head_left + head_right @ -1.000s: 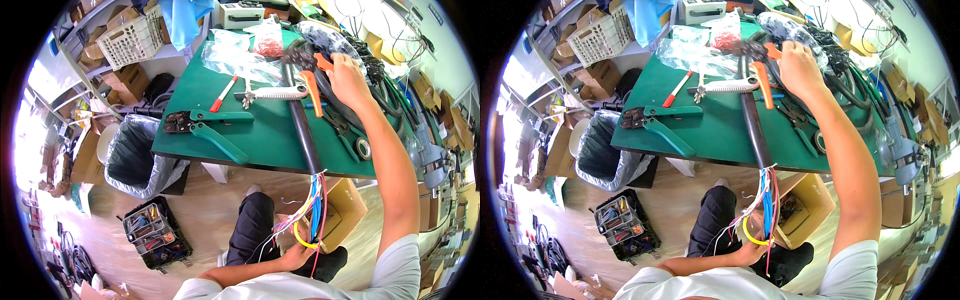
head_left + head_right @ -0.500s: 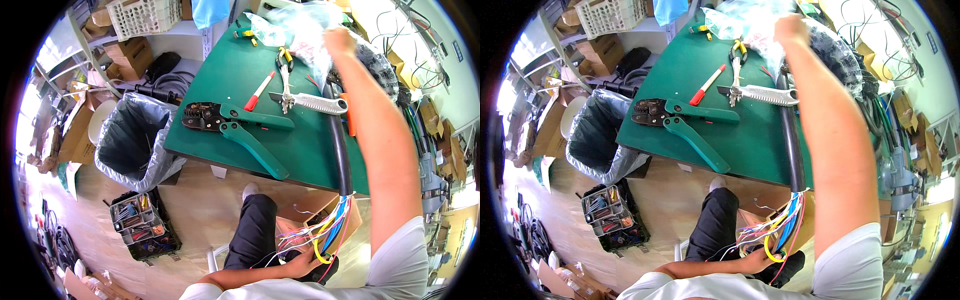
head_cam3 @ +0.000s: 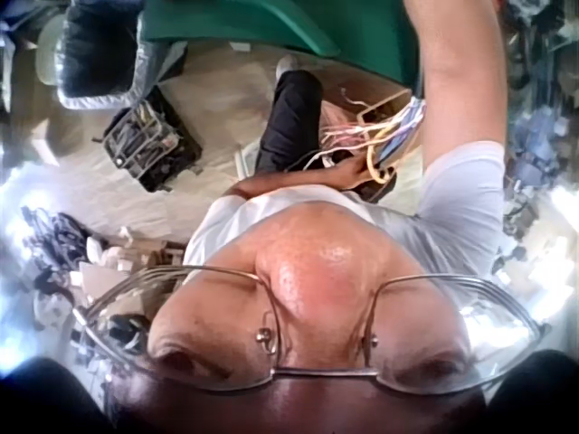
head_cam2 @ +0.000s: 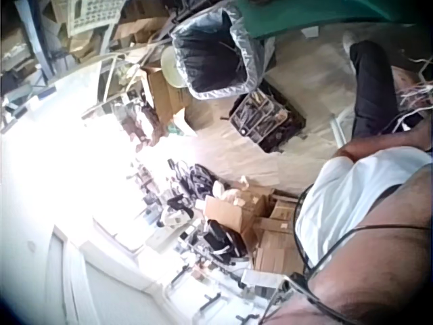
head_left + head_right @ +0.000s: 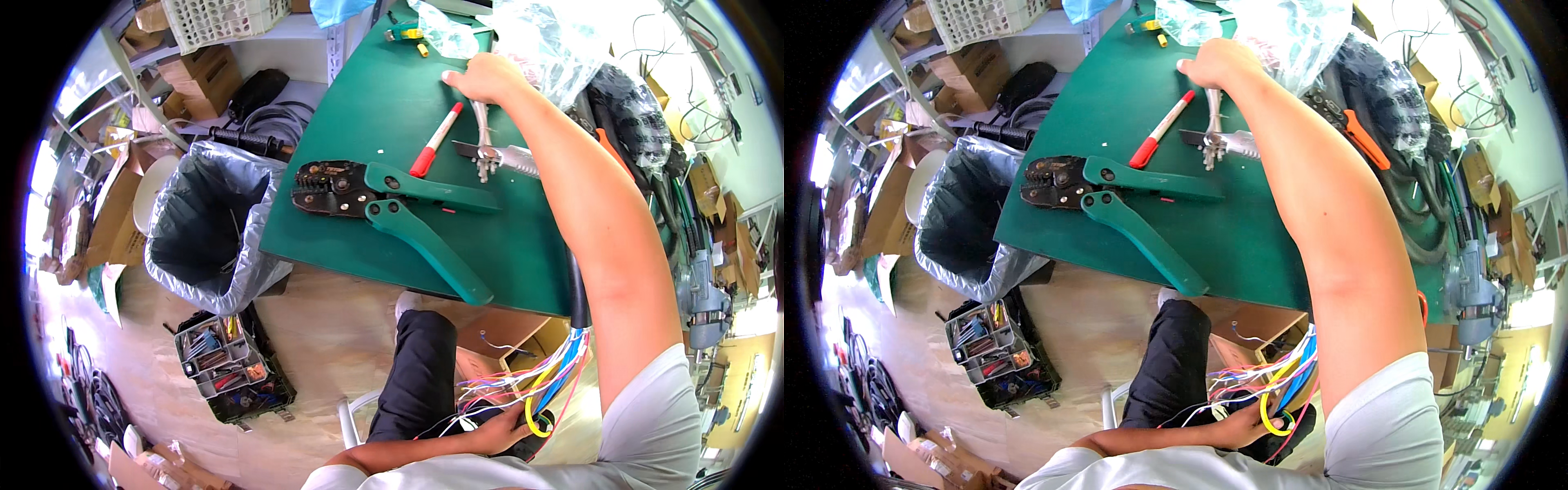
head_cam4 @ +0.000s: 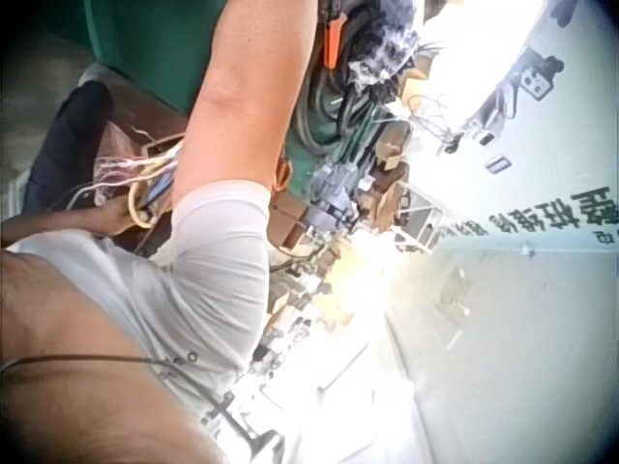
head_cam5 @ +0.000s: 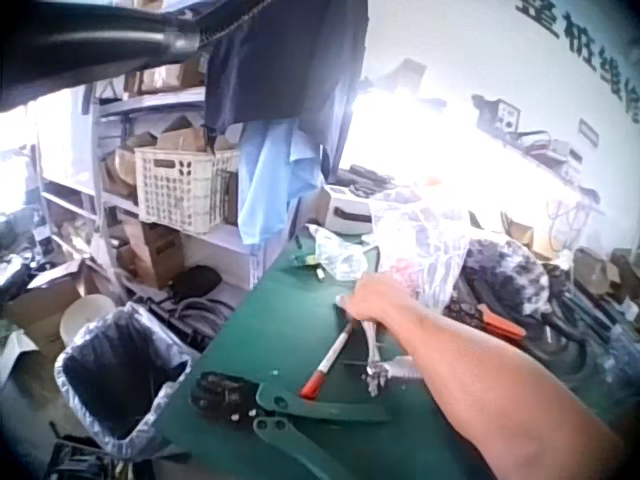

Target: The person assembles a large multi-colored wiring harness by hand, using a wire tool to strip and secure individual wires within the bundle while sitting at a workbench.

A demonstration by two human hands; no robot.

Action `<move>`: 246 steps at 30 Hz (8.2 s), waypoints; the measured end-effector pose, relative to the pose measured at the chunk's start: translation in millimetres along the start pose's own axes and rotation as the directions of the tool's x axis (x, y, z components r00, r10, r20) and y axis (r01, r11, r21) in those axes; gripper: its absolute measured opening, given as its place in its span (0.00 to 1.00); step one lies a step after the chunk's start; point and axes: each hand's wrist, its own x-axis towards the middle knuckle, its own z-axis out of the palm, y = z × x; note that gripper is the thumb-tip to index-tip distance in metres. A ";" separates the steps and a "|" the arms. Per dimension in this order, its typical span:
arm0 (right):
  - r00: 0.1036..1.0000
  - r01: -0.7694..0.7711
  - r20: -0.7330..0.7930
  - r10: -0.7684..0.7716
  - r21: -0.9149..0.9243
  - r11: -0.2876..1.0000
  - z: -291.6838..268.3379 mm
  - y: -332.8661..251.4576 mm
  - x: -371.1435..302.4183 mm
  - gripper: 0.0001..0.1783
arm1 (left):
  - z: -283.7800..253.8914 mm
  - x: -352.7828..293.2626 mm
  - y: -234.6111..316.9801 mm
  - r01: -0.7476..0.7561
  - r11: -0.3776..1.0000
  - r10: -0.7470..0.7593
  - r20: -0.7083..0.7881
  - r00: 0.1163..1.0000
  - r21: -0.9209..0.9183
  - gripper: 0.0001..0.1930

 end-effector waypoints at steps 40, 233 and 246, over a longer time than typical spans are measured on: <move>0.712 0.321 0.056 0.700 0.861 -0.395 127.9 95.4 -728.0 0.11 | 71.7 0.6 33.7 0.051 0.977 -0.099 -0.230 0.968 -0.207 0.24; 0.909 -0.401 0.213 0.359 0.683 0.610 46.5 80.9 -752.0 0.47 | 122.6 -23.8 71.5 0.061 0.955 -0.184 -0.416 0.891 -0.291 0.32; 0.879 -0.468 0.314 0.358 0.711 0.525 40.5 80.7 -751.3 0.47 | 120.9 -29.3 73.0 0.088 0.942 -0.216 -0.387 0.896 -0.324 0.34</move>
